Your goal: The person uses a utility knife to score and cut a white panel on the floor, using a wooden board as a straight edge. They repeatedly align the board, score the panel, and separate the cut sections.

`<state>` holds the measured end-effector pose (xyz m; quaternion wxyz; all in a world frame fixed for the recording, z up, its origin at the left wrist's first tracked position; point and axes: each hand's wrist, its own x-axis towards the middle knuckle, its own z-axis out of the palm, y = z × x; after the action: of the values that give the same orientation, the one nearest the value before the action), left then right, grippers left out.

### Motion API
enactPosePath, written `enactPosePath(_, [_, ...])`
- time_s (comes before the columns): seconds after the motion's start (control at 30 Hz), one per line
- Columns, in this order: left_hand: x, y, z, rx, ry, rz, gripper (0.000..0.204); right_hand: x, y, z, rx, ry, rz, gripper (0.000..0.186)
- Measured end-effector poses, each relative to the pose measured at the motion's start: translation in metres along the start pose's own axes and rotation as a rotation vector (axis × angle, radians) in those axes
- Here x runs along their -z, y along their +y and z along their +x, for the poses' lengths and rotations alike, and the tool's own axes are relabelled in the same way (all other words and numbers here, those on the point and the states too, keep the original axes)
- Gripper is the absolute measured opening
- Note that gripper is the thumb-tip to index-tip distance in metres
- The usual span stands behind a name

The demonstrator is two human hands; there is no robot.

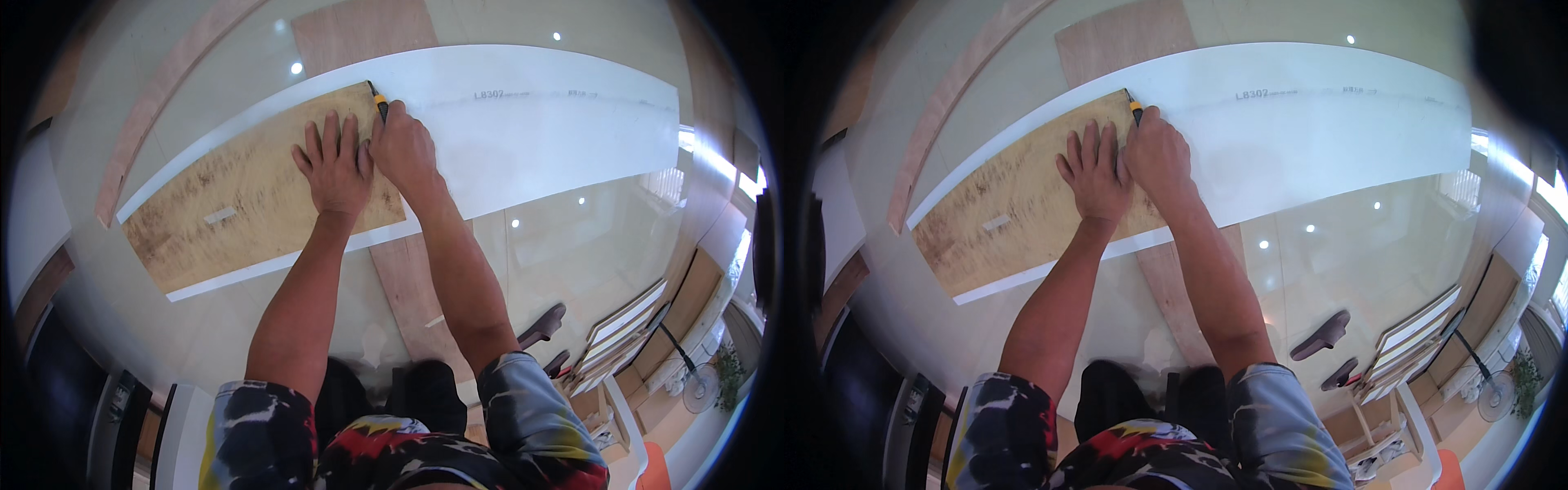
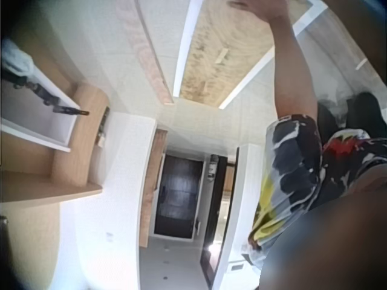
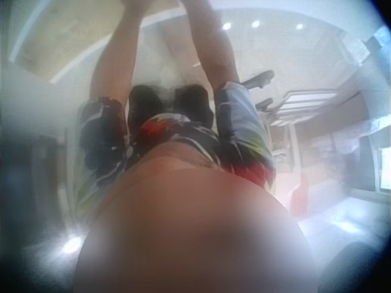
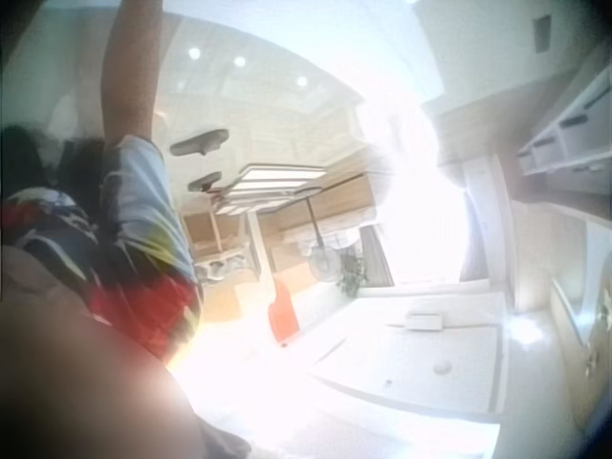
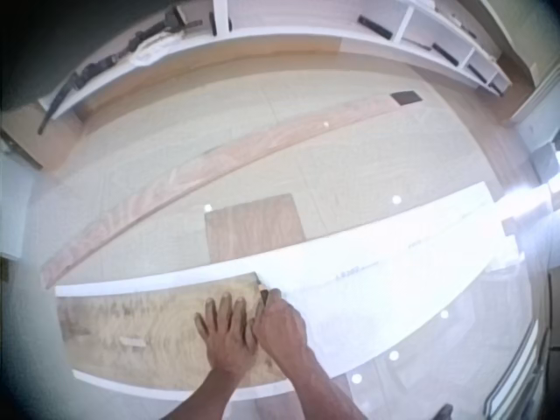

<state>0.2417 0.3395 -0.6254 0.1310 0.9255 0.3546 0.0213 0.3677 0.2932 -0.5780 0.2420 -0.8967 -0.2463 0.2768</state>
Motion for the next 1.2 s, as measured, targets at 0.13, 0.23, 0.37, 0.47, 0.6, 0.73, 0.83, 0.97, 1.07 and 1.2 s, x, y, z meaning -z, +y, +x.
enactPosePath(0.13, [-0.001,0.003,0.002,-0.007,0.015,-0.001,0.053,0.005,0.002,0.0,-0.029,-0.058,0.004,0.025])
enactPosePath(0.23, [-0.002,0.003,0.0,-0.008,0.031,-0.006,0.052,0.008,-0.001,0.0,-0.078,-0.108,-0.019,0.023])
enactPosePath(0.37, [-0.006,0.002,0.0,-0.008,0.073,0.042,0.051,0.016,-0.003,-0.012,-0.076,-0.163,0.001,0.024])
enactPosePath(0.47, [-0.006,-0.001,0.001,-0.002,0.061,0.0,0.051,0.018,0.003,-0.036,-0.106,-0.2,-0.006,0.023])
enactPosePath(0.6, [-0.004,0.001,0.0,0.003,0.045,0.022,0.051,0.016,0.02,-0.078,-0.184,-0.241,-0.035,0.025])
enactPosePath(0.73, [-0.006,0.002,0.001,-0.003,0.069,0.05,0.051,0.006,0.044,-0.128,-0.211,-0.245,0.001,0.024])
enactPosePath(0.83, [-0.006,0.001,0.001,-0.003,0.07,0.063,0.051,-0.002,0.058,-0.161,-0.258,-0.258,0.043,0.021])
enactPosePath(0.97, [-0.007,-0.001,0.001,-0.016,0.1,0.019,0.051,-0.003,0.068,-0.198,-0.313,-0.295,0.014,0.02])
enactPosePath(1.07, [-0.004,0.003,0.003,0.0,0.058,-0.003,0.05,-0.011,0.086,-0.226,-0.331,-0.299,-0.026,0.02])
enactPosePath(1.2, [-0.004,0.002,0.002,-0.016,0.083,0.008,0.05,-0.017,0.096,-0.243,-0.28,-0.216,-0.02,0.022])
